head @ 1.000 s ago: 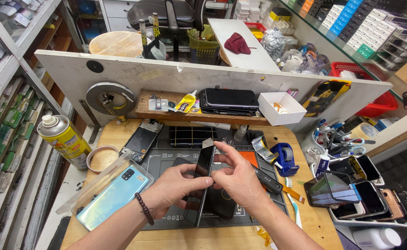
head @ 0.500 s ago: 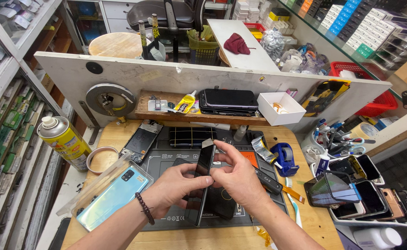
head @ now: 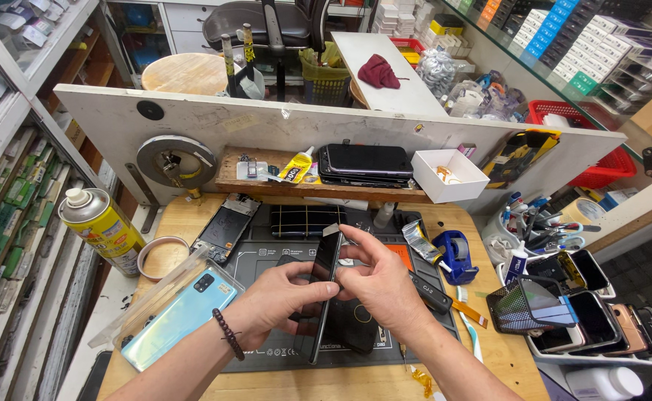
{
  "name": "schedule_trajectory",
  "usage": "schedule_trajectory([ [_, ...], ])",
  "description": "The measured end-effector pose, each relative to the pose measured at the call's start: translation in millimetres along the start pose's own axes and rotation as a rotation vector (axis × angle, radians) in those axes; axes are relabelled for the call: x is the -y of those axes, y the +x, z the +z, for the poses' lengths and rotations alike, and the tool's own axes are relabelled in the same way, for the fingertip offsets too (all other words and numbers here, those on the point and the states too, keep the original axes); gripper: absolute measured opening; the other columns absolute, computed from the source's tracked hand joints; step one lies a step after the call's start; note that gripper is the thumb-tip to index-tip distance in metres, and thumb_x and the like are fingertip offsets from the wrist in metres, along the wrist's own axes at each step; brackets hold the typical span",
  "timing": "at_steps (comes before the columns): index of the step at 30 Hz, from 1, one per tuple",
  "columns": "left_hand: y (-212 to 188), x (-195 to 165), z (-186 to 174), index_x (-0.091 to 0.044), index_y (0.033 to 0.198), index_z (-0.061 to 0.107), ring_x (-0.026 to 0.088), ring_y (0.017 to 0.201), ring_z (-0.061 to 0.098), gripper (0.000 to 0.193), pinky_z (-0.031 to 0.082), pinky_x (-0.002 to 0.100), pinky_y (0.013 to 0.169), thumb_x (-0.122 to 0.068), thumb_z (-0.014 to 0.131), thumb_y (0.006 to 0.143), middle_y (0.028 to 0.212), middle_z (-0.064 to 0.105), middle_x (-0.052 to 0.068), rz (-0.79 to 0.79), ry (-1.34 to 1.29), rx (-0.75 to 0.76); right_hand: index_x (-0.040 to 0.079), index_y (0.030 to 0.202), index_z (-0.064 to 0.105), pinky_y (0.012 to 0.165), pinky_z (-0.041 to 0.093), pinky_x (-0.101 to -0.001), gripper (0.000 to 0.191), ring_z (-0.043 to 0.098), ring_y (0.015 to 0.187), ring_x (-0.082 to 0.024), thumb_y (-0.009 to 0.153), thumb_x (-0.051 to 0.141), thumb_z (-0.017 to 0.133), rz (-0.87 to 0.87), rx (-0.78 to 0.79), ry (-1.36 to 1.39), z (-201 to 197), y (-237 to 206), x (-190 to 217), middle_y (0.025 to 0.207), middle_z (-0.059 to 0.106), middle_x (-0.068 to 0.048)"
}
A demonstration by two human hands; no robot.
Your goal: The person disassembles a smartphone at a repair workbench. They pry off the back cover, lift out the battery, disconnect internal components with a pry tool and tweezers, and set the phone frame and parts on the silicone repair mat.
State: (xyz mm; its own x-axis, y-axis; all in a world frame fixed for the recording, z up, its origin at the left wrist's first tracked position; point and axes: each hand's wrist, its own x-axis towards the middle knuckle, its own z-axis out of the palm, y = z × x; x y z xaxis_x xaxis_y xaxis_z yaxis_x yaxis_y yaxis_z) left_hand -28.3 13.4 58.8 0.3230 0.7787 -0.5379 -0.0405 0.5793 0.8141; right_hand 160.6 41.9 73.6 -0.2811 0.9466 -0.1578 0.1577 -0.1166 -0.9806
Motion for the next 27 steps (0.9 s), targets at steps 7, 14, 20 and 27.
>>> schedule_trajectory([
  [7, 1.9, -1.6, 1.8, -0.013, 0.116, 0.069, 0.012, 0.084, 0.071, 0.041, 0.062, 0.036, 0.074, -0.034, 0.078, 0.082, 0.099, 0.075, 0.000, -0.004, 0.011, -0.007, 0.012, 0.150, 0.047, 0.070, 0.064, -0.0292, 0.072, 0.074, 0.085, -0.012, 0.081, 0.005, 0.067, -0.013, 0.006, -0.030, -3.0, 0.6, -1.1, 0.130, 0.068, -0.014],
  [14, 0.0, -1.9, 2.1, -0.013, 0.118, 0.067, 0.011, 0.088, 0.073, 0.040, 0.063, 0.036, 0.077, -0.033, 0.076, 0.083, 0.102, 0.078, 0.000, -0.031, -0.024, 0.010, 0.011, 0.150, 0.046, 0.069, 0.065, -0.0300, 0.073, 0.074, 0.083, -0.013, 0.080, 0.004, 0.066, -0.013, 0.014, -0.011, -1.1, 0.6, -2.7, 0.130, 0.068, -0.015],
  [20, -0.6, -1.6, 0.7, -0.013, 0.117, 0.068, 0.010, 0.087, 0.072, 0.038, 0.062, 0.035, 0.077, -0.031, 0.077, 0.084, 0.101, 0.079, -0.002, -0.025, -0.001, 0.001, 0.011, 0.148, 0.048, 0.067, 0.064, -0.0294, 0.070, 0.074, 0.080, -0.012, 0.080, 0.004, 0.067, -0.002, -0.004, -0.018, 0.9, 1.6, -3.3, 0.126, 0.068, -0.014],
  [27, 0.8, 2.3, -2.4, -0.012, 0.117, 0.069, 0.009, 0.087, 0.072, 0.041, 0.062, 0.036, 0.075, -0.030, 0.079, 0.082, 0.099, 0.078, -0.001, -0.011, 0.070, -0.026, 0.008, 0.143, 0.050, 0.067, 0.064, -0.0296, 0.066, 0.074, 0.078, -0.013, 0.080, 0.002, 0.067, 0.009, -0.006, 0.047, 3.8, 1.9, -7.9, 0.121, 0.069, -0.015],
])
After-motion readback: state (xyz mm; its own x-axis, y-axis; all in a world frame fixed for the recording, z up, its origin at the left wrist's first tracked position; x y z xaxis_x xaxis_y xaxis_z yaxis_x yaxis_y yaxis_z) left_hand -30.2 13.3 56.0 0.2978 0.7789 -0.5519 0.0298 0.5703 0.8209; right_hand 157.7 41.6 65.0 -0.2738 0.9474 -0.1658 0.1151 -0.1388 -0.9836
